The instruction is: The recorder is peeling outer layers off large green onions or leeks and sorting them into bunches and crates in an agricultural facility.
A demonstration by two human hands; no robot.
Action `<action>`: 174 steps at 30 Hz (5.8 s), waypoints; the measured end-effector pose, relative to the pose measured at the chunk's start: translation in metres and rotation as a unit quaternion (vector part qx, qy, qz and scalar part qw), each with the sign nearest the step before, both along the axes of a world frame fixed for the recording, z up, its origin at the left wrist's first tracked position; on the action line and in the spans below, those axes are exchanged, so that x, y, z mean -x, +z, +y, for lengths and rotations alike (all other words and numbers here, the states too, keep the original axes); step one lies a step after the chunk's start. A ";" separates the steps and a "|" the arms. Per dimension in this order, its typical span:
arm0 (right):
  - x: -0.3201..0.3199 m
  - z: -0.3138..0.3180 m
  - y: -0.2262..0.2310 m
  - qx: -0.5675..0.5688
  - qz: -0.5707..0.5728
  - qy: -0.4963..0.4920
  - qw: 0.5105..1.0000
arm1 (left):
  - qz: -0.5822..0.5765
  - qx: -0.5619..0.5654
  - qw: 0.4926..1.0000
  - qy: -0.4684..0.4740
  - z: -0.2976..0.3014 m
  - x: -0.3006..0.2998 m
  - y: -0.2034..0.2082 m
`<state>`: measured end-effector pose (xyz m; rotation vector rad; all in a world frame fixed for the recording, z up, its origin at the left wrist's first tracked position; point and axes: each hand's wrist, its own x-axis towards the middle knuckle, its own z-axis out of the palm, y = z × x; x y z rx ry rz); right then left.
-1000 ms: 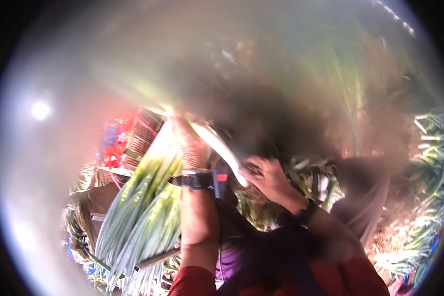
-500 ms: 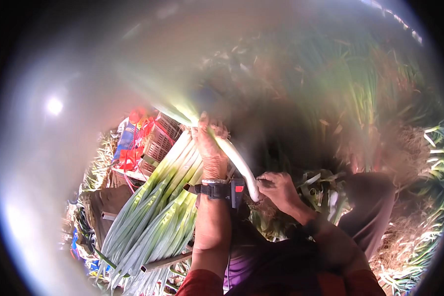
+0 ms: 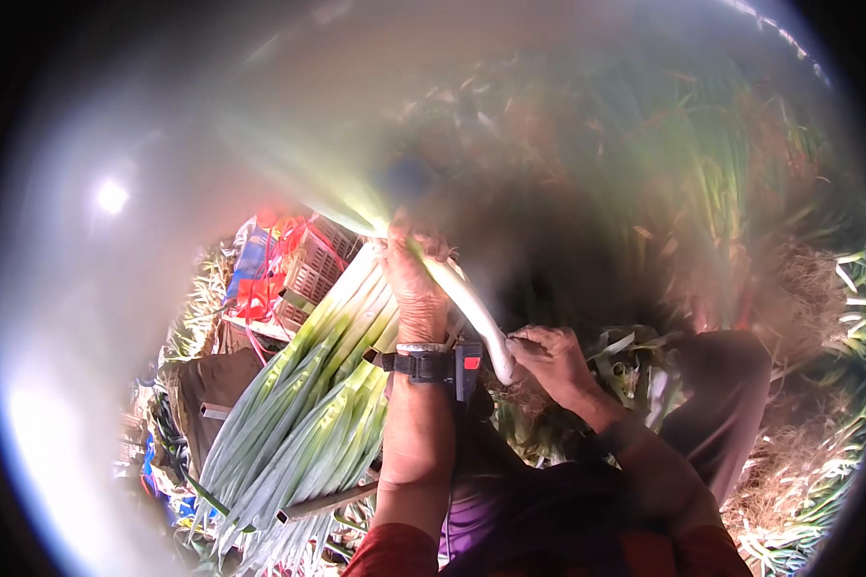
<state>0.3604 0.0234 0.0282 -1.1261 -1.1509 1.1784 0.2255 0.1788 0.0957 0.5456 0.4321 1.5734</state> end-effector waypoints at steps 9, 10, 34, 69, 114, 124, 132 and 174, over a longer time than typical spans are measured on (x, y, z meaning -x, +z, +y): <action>0.011 0.006 -0.008 0.031 -0.041 -0.019 0.998 | -0.005 -0.023 1.000 -0.016 -0.004 0.010 -0.007; 0.012 0.007 -0.009 0.010 -0.035 -0.025 0.999 | -0.007 -0.024 0.999 -0.036 -0.003 0.013 -0.007; -0.005 -0.004 0.020 -0.164 -0.223 0.016 0.961 | -0.104 -0.160 0.978 -0.085 0.010 0.033 0.002; -0.157 -0.048 -0.081 0.058 -0.417 0.180 0.889 | 0.098 0.040 0.984 0.144 0.009 -0.016 -0.002; -0.027 0.186 0.003 -0.043 -0.195 -0.207 0.958 | 0.190 -0.022 0.970 -0.153 -0.047 -0.049 -0.063; -0.136 0.098 0.026 0.021 -0.653 -0.118 0.748 | 0.178 -0.086 0.949 -0.245 -0.054 -0.049 -0.016; -0.035 -0.044 -0.007 0.116 -0.016 0.187 0.975 | -0.016 -0.068 0.939 -0.336 -0.058 -0.034 0.002; 0.121 0.271 -0.160 -0.325 -0.374 0.316 0.809 | 0.869 0.029 0.494 -0.001 -0.083 0.283 -0.086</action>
